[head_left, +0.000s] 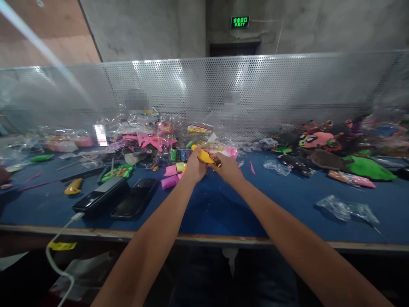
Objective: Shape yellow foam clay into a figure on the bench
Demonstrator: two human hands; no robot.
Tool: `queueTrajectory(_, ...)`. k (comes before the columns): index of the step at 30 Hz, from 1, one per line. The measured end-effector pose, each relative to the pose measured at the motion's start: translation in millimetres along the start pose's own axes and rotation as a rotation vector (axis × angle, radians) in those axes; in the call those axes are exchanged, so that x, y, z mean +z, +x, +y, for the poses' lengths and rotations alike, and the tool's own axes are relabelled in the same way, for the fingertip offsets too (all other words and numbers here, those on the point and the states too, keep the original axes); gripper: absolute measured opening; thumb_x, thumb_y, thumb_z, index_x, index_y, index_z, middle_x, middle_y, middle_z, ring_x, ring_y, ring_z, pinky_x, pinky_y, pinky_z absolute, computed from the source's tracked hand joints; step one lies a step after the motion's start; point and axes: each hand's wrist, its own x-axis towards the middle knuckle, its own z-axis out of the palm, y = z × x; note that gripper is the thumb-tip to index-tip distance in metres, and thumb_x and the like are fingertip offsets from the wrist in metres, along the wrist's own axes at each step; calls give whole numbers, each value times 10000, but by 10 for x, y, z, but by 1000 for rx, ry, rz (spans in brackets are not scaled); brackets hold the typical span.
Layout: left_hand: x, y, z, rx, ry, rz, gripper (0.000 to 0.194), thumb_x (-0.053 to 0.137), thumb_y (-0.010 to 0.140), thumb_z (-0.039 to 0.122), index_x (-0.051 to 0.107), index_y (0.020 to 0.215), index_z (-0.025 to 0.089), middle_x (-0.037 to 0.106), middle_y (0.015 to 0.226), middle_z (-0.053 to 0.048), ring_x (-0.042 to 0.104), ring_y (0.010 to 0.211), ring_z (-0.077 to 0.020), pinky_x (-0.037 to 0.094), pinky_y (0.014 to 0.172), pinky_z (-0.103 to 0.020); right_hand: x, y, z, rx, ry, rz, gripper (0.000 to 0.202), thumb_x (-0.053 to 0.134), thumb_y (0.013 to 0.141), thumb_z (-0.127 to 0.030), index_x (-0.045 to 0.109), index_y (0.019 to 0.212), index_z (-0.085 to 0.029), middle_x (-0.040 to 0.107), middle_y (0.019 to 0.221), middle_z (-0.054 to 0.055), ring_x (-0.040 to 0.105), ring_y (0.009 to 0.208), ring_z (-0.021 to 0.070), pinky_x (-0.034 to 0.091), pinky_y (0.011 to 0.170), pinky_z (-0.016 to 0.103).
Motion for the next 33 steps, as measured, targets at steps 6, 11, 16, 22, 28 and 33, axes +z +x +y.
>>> queueTrajectory(6,-37,45,27,12,-28,-17,44,602,855,220,587,842,180,593,664,16,568,543,-110,458,518,-223,130,17,90,86,391,-3,272,782,719,-343,691,939,-211,741,890,31,675,767,182,554,723,327)
queueTrajectory(11,-49,77,25,53,6,1,127,690,802,243,586,816,171,579,650,21,550,519,-105,449,504,-227,181,36,197,148,445,20,300,784,671,-318,694,932,-201,710,787,7,622,666,158,524,651,302)
queueTrajectory(16,-66,119,-28,119,82,-16,364,833,714,334,506,698,175,499,576,56,493,479,-71,403,473,-203,167,-6,150,119,272,43,308,789,682,-244,721,982,-226,729,816,1,647,707,160,510,718,305)
queueTrajectory(22,-90,102,-13,138,109,-40,429,864,675,388,488,716,185,485,571,72,490,479,-70,405,466,-203,114,-22,68,120,111,-26,159,774,765,-285,742,904,-212,761,840,24,673,744,183,502,717,304)
queueTrajectory(28,-80,105,-16,178,144,22,337,793,766,411,548,791,181,579,648,34,565,537,-93,444,511,-217,16,-25,-32,60,-123,19,120,745,820,-259,743,935,-224,760,887,47,684,825,221,510,783,349)
queueTrajectory(33,-58,91,-16,182,123,27,349,792,772,366,495,725,189,495,588,59,472,474,-63,387,476,-208,6,-31,-79,34,-15,-59,218,781,789,-233,729,1001,-223,768,975,46,695,860,213,522,804,343)
